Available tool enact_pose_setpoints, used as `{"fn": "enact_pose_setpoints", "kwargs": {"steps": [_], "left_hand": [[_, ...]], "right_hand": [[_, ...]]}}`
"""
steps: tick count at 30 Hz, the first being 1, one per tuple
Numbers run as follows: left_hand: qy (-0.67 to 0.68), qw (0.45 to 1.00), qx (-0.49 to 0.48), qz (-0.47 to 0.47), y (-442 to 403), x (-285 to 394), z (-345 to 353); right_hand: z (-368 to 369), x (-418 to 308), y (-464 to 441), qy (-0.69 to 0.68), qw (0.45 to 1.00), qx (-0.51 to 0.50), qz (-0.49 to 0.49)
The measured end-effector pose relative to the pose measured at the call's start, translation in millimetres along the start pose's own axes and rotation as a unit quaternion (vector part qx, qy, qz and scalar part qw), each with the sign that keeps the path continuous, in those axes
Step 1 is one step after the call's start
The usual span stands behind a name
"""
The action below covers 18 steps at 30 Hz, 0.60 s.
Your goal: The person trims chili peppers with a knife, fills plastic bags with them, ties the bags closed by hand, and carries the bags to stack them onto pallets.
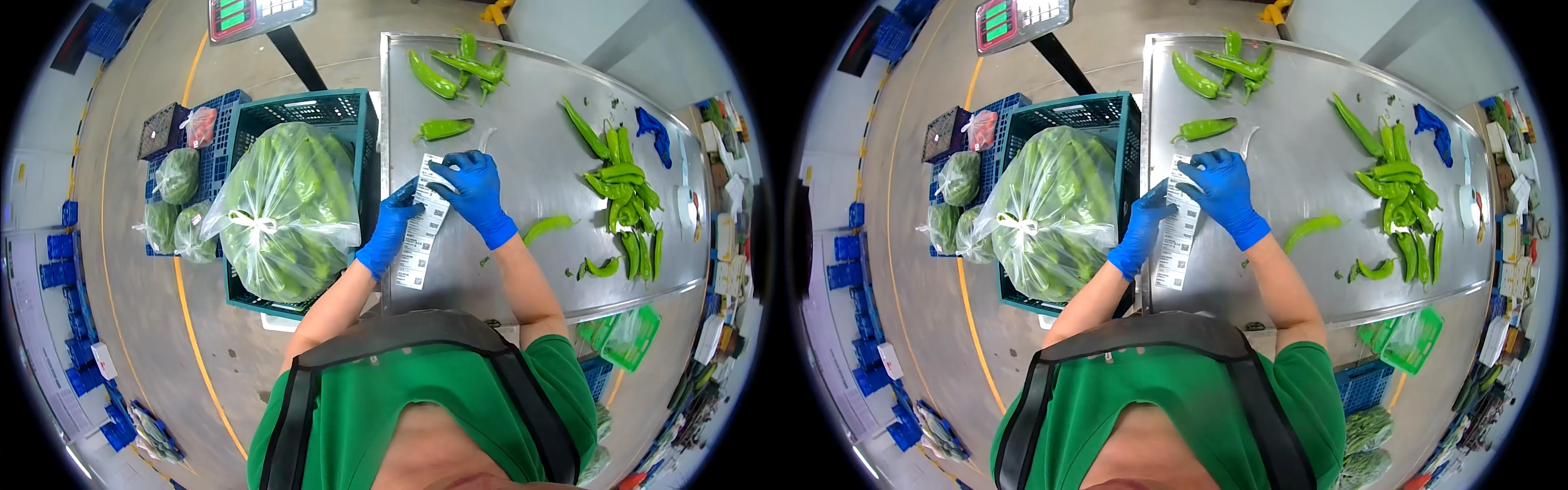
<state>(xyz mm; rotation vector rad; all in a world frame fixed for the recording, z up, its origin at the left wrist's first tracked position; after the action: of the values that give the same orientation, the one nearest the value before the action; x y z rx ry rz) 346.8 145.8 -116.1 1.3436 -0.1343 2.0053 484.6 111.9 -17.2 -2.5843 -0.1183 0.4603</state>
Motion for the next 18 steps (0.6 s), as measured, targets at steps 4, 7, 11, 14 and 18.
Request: {"fn": "enact_pose_setpoints", "kwargs": {"steps": [4,7,11,14,18], "left_hand": [[0.007,1.000,-0.030,0.003,-5,0,1],[-0.001,0.999,-0.036,-0.010,-6,-4,-2],[-0.019,0.998,-0.052,0.017,-12,-13,0],[-0.007,0.998,-0.061,-0.009,-12,-18,4],[0.032,0.995,-0.088,-0.021,-13,-36,0]], "right_hand": [[15,-1,-8,0.017,0.997,-0.066,-0.020],[14,-2,-12,0.036,0.996,-0.076,-0.027],[18,6,-10,0.043,0.995,-0.084,-0.032],[22,8,-8,0.089,0.989,-0.106,-0.053],[40,39,-7,0.153,0.974,-0.163,0.034]]}}
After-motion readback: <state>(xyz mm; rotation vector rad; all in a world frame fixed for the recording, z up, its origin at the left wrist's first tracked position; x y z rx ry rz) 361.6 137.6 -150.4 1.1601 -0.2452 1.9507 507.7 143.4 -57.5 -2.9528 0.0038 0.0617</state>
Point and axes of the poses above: each hand's wrist, its own y-axis away from the middle knuckle, its own z-axis out of the palm, x = y × z, the point moved 5 cm from there along -y, towards the middle knuckle, and after that the axes turned 1 degree about -x, right-handed, at the moved point
